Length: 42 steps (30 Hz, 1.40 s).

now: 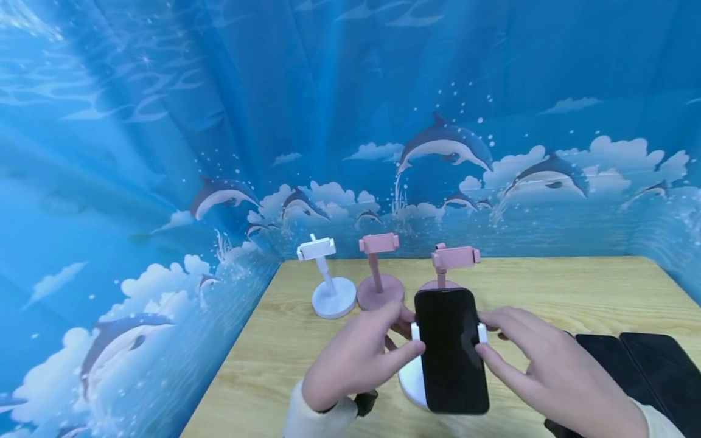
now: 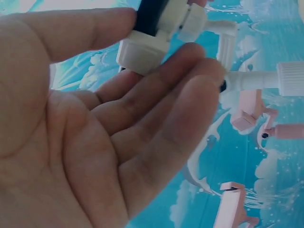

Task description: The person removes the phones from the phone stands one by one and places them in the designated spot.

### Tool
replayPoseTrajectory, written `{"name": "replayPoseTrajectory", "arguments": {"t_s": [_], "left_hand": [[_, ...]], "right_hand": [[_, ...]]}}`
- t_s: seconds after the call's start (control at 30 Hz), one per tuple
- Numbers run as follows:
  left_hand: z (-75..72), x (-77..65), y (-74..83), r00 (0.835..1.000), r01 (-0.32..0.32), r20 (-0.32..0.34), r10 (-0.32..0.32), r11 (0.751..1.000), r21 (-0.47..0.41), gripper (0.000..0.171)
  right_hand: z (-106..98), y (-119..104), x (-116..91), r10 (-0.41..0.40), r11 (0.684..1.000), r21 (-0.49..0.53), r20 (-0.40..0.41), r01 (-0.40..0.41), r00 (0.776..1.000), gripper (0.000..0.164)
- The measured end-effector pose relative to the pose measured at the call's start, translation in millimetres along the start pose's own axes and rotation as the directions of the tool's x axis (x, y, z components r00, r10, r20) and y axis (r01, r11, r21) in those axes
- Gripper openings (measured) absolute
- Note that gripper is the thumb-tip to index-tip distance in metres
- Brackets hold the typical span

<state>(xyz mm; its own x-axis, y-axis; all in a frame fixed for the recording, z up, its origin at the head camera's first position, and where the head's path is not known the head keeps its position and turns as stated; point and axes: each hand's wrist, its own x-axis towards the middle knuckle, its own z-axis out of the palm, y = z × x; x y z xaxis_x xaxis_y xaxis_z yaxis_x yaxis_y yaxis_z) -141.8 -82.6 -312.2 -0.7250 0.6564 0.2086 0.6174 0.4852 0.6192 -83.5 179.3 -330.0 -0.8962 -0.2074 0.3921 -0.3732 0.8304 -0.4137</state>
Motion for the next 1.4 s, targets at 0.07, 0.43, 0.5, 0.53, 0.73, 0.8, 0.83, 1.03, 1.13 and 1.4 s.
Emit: {"name": "replayPoseTrajectory", "arguments": {"t_s": [0.07,0.43,0.5,0.53,0.73,0.8,0.83,1.03,1.13,1.4], "left_hand": [[1.3,1.8,-1.9,1.0,0.02,-0.006,-0.02,0.998,-0.058,0.025],[3.2,7.3,-7.2,0.998,0.059,-0.023,-0.065,0.978,-0.198,0.029],[3.2,6.8,-8.3,0.999,0.03,-0.031,-0.036,0.982,-0.189,0.026],[3.4,6.5,-8.7,0.999,0.015,-0.034,-0.022,0.983,-0.186,0.025],[5.4,8.1,-12.2,0.998,-0.048,-0.036,0.042,0.979,-0.197,0.023],[5.9,9.1,-12.8,0.998,-0.058,-0.036,0.052,0.978,-0.199,0.023],[5.9,9.2,-12.9,0.998,-0.059,-0.036,0.053,0.978,-0.2,0.023],[6.3,7.0,-11.9,0.999,-0.041,-0.022,0.037,0.976,-0.213,0.024],[6.4,6.2,-11.0,0.998,-0.059,-0.027,0.054,0.977,-0.203,0.025],[7.6,6.3,-8.2,0.995,-0.101,-0.012,0.101,0.974,-0.204,0.022]], "right_hand": [[1.4,0.9,0.6,0.007,1.0,0.019,-0.009,-0.007,1.0,0.035],[4.6,2.1,2.6,0.014,0.998,0.06,-0.03,-0.012,0.999,0.029],[6.1,-0.3,2.7,0.021,0.998,0.068,-0.04,-0.018,0.999,0.027],[7.5,-1.4,2.7,0.022,0.997,0.073,-0.048,-0.018,0.999,0.027],[12.7,-11.5,5.6,-0.001,0.998,0.064,-0.172,0.012,0.985,0.041],[8.7,-16.7,10.7,-0.049,0.999,0.002,-0.253,0.051,0.966,0.055],[5.9,-19.6,14.2,-0.083,0.996,-0.036,-0.291,0.076,0.953,0.061],[-4.7,-41.4,35.2,-0.27,0.953,-0.218,-0.303,0.209,0.914,0.063],[-2.5,-47.7,45.2,-0.34,0.918,-0.295,-0.237,0.266,0.91,0.054],[5.7,-50.3,61.3,-0.418,0.869,-0.33,-0.092,0.368,0.904,0.019]]}}
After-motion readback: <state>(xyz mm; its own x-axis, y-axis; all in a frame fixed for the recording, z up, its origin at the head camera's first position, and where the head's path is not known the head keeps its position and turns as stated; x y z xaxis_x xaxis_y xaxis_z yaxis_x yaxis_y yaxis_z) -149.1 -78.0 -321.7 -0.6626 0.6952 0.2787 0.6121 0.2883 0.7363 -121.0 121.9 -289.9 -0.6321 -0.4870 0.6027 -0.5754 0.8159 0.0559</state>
